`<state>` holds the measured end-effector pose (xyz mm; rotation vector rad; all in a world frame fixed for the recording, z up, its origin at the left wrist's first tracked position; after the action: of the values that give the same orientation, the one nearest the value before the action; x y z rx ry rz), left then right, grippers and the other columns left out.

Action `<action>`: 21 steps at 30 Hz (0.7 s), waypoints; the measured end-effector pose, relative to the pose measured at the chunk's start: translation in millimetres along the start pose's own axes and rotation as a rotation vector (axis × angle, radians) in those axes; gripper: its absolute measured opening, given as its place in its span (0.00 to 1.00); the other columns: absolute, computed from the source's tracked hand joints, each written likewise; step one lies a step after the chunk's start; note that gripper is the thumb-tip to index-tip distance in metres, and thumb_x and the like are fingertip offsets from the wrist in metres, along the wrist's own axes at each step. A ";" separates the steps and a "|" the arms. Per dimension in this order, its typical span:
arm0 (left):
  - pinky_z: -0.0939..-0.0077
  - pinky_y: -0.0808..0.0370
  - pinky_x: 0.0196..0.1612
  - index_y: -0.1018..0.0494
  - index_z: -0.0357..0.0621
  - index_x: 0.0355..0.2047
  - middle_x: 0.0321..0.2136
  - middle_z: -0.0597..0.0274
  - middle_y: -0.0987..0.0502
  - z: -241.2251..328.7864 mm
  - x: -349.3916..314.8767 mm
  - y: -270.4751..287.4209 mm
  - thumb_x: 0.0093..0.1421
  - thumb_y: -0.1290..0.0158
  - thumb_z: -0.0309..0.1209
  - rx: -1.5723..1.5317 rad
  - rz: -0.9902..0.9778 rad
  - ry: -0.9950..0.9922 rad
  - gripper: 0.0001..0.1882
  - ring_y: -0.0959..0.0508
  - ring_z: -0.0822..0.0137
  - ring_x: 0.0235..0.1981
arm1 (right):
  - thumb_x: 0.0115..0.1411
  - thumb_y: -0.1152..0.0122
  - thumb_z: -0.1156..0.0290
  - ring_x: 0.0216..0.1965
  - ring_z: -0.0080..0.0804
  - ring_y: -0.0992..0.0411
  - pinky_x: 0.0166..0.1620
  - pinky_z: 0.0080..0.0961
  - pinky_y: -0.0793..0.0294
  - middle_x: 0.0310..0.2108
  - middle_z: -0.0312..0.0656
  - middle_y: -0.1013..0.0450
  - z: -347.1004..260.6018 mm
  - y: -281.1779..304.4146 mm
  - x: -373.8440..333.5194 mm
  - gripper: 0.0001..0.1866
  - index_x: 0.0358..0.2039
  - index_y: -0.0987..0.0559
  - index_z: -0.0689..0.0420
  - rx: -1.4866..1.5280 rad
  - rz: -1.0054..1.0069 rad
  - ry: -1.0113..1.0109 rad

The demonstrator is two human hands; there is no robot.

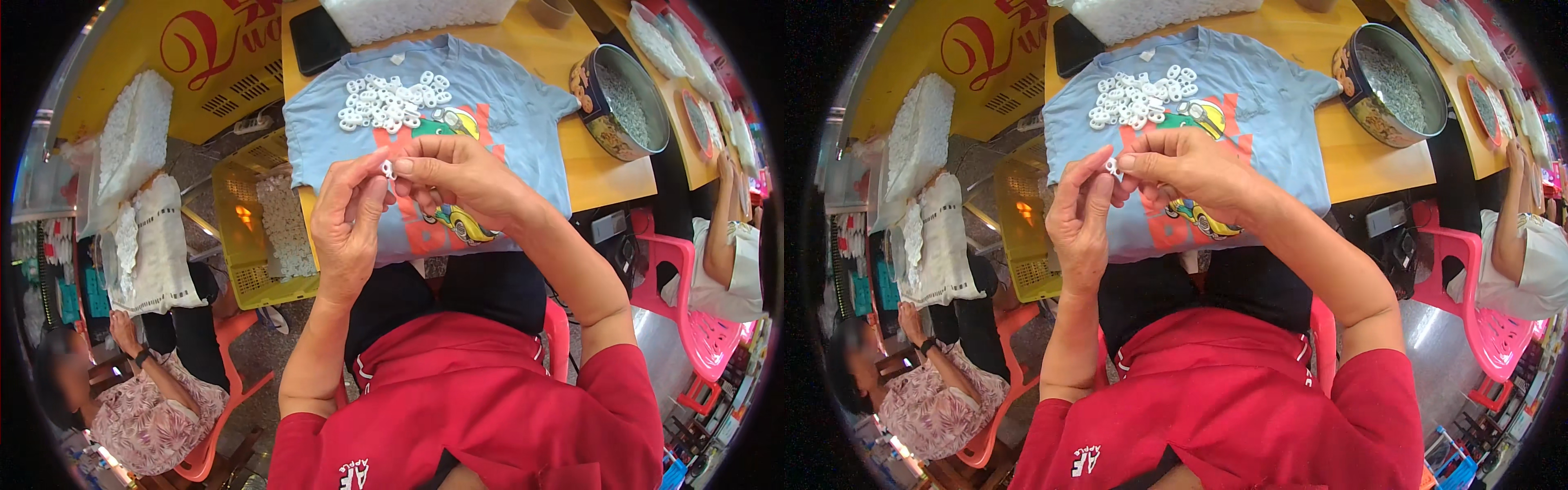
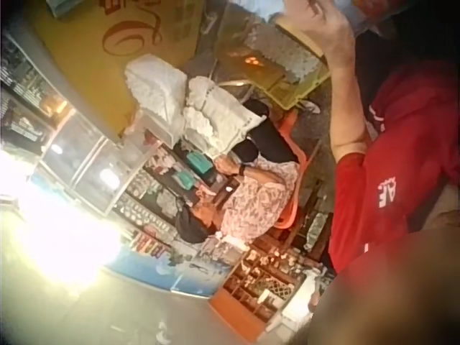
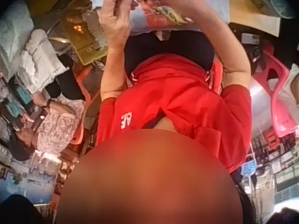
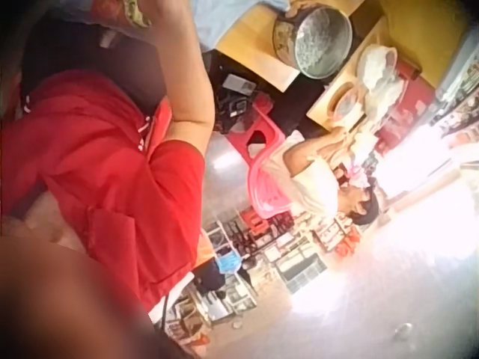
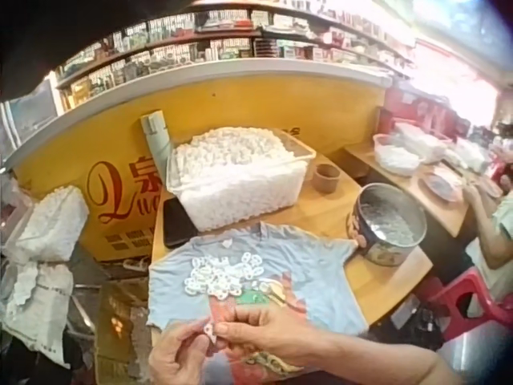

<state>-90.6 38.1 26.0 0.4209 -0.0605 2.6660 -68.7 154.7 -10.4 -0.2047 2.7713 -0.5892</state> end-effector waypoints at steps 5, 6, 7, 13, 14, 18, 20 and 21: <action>0.84 0.29 0.34 0.28 0.37 0.44 0.37 0.64 0.29 4.0 1.0 -8.9 0.62 0.48 0.21 0.020 -0.054 -0.032 0.10 0.29 0.77 0.32 | 0.63 0.41 0.63 0.24 0.16 0.30 0.27 0.14 0.30 0.29 0.37 0.25 8.9 -2.6 -12.7 0.11 0.34 0.24 0.58 0.129 -0.060 -0.074; 0.85 0.29 0.34 0.28 0.36 0.43 0.37 0.65 0.29 2.9 1.2 -9.9 0.62 0.48 0.21 -0.046 -0.049 -0.015 0.09 0.28 0.78 0.32 | 0.63 0.41 0.63 0.24 0.17 0.30 0.27 0.15 0.29 0.29 0.37 0.25 10.4 1.3 -13.8 0.11 0.34 0.24 0.59 0.093 -0.024 -0.067; 0.85 0.29 0.34 0.28 0.36 0.43 0.37 0.65 0.29 1.9 0.9 -11.3 0.62 0.48 0.21 -0.050 -0.053 -0.015 0.09 0.28 0.78 0.32 | 0.63 0.42 0.63 0.24 0.18 0.29 0.28 0.15 0.29 0.29 0.37 0.25 11.3 5.3 -15.0 0.11 0.35 0.24 0.59 0.052 0.018 -0.061; 0.86 0.30 0.34 0.29 0.35 0.41 0.32 0.63 0.25 -17.3 -4.0 -17.5 0.64 0.49 0.23 -0.155 -0.067 0.228 0.07 0.28 0.77 0.30 | 0.62 0.39 0.65 0.27 0.19 0.28 0.29 0.15 0.27 0.30 0.37 0.24 -9.2 11.9 -28.5 0.11 0.35 0.24 0.60 -0.148 0.123 0.180; 0.85 0.29 0.35 0.29 0.35 0.42 0.31 0.62 0.24 -18.1 -4.7 -18.6 0.64 0.49 0.23 -0.166 -0.069 0.257 0.07 0.27 0.77 0.30 | 0.62 0.39 0.65 0.27 0.19 0.28 0.29 0.15 0.27 0.30 0.37 0.24 -6.4 14.4 -28.0 0.11 0.35 0.24 0.60 -0.151 0.137 0.183; 0.83 0.28 0.35 0.29 0.34 0.43 0.32 0.61 0.23 -20.8 -6.1 -27.3 0.64 0.49 0.24 -0.267 -0.092 0.286 0.08 0.26 0.76 0.29 | 0.62 0.39 0.67 0.27 0.19 0.28 0.31 0.17 0.27 0.30 0.37 0.25 1.1 20.5 -29.8 0.10 0.35 0.24 0.61 -0.019 0.150 0.168; 0.82 0.29 0.35 0.28 0.34 0.42 0.32 0.61 0.23 -24.9 -8.4 -31.2 0.64 0.49 0.25 -0.295 -0.077 0.301 0.08 0.27 0.76 0.29 | 0.62 0.40 0.67 0.27 0.19 0.28 0.30 0.17 0.27 0.30 0.37 0.25 -0.9 19.9 -33.5 0.10 0.36 0.25 0.62 0.049 0.161 0.217; 0.82 0.29 0.35 0.28 0.35 0.42 0.32 0.62 0.23 -28.5 -9.5 -31.8 0.64 0.49 0.25 -0.317 -0.036 0.316 0.08 0.27 0.76 0.30 | 0.62 0.40 0.67 0.27 0.19 0.28 0.30 0.17 0.27 0.30 0.37 0.25 1.1 19.4 -34.0 0.10 0.36 0.25 0.62 0.047 0.167 0.217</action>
<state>-76.9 65.9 -4.8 -0.0998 -0.3674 2.5914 -37.7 178.6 -10.6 0.1071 2.9390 -0.6675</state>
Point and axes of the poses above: each hand's wrist, its own x-axis towards the middle knuckle, its own y-axis out of the back of the hand, z = x × y, the point moved 10 cm from there along x, towards the middle knuckle
